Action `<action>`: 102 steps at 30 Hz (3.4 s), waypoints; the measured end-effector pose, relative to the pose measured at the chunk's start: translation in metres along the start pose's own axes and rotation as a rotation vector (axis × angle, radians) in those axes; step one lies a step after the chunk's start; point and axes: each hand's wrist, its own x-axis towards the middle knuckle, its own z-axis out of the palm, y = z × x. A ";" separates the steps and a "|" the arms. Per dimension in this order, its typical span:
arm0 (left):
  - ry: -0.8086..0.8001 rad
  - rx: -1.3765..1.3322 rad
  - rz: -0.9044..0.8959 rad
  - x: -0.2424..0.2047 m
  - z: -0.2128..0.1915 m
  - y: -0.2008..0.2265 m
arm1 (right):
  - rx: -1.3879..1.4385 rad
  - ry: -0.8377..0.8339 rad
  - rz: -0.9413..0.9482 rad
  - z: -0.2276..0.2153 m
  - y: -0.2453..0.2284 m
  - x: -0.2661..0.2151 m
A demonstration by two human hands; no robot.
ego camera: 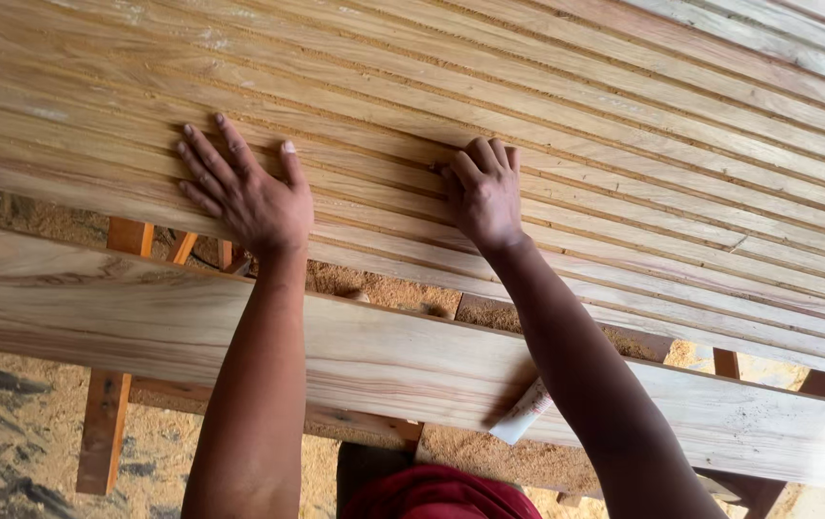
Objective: The person sands a large wooden panel with a sanding block, moving back and forth along the grain. They reposition the panel and continue sanding different sections.
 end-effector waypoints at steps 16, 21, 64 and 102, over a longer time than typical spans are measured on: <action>0.036 -0.053 0.022 0.000 0.002 0.003 | 0.023 0.049 -0.031 0.014 -0.010 0.014; 0.032 -0.027 0.033 -0.002 0.006 -0.001 | -0.099 0.054 0.033 -0.081 0.057 -0.056; 0.089 0.038 0.034 0.004 0.017 -0.005 | 0.081 0.265 0.429 -0.012 -0.020 -0.046; 0.060 -0.058 0.000 0.010 0.037 -0.012 | -0.178 0.034 0.155 0.035 0.093 -0.093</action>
